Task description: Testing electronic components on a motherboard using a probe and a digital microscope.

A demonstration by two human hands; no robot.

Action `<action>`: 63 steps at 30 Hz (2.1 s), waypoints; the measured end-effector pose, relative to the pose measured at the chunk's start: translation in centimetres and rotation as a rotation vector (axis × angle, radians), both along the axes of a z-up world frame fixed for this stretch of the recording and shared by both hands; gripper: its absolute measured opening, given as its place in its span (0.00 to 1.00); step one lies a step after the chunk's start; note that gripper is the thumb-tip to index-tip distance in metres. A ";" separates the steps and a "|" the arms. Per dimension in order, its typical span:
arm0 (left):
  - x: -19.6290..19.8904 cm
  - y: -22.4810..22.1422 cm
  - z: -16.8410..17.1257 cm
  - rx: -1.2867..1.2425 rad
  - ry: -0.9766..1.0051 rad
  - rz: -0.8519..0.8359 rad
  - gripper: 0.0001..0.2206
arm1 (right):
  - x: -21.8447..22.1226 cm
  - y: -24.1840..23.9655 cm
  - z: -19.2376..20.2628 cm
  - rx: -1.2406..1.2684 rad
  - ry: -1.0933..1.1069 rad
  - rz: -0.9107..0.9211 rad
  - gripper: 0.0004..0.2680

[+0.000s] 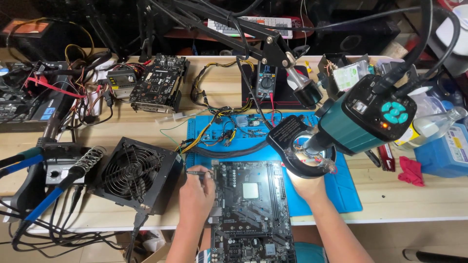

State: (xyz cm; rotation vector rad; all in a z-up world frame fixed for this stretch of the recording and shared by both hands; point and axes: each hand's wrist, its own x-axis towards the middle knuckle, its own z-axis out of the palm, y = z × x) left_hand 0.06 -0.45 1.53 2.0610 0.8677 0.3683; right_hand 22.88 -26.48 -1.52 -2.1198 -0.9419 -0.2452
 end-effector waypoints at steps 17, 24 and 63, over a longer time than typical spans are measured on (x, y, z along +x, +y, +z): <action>0.1 0.0 -0.1 -0.007 -0.022 0.014 0.07 | -0.2 0.1 0.1 0.007 0.077 0.025 0.07; 0.0 -0.1 0.4 -0.018 0.007 0.010 0.06 | -0.4 0.0 0.1 0.013 0.110 0.028 0.08; -0.1 -0.7 -2.1 0.277 -0.162 0.053 0.06 | -0.5 0.7 0.4 0.088 0.265 0.043 0.13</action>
